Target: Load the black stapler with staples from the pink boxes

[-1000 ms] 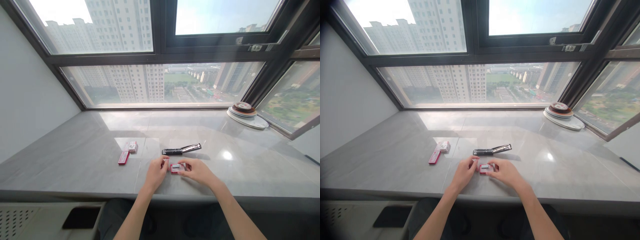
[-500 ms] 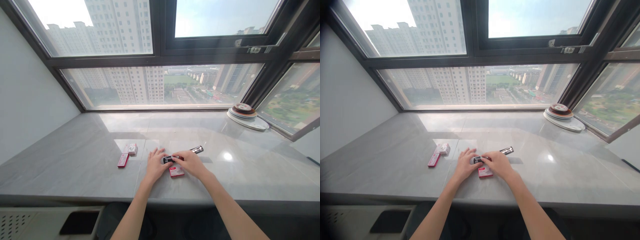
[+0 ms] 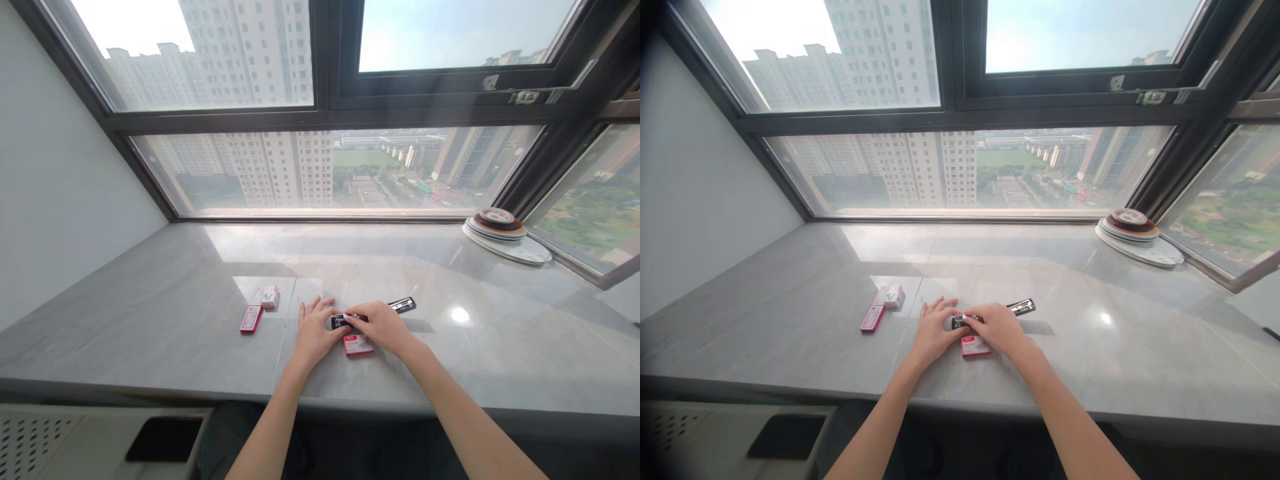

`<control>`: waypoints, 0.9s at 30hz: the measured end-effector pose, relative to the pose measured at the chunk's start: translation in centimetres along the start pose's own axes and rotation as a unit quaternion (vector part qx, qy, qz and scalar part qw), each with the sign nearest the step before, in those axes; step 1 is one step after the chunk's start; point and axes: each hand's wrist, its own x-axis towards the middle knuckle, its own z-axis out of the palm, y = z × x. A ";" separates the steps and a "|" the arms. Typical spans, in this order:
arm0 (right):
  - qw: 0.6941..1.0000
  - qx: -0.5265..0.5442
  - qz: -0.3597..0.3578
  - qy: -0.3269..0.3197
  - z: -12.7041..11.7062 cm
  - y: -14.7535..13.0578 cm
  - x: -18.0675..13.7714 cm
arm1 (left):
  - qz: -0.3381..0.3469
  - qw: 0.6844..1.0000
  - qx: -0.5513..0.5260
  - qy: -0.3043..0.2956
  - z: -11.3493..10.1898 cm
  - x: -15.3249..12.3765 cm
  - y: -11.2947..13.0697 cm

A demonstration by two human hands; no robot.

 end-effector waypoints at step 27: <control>0.851 0.423 0.280 0.135 -2.4 4.9 -6.1 | -0.005 1.000 -0.010 -0.008 -0.2 0.0 0.2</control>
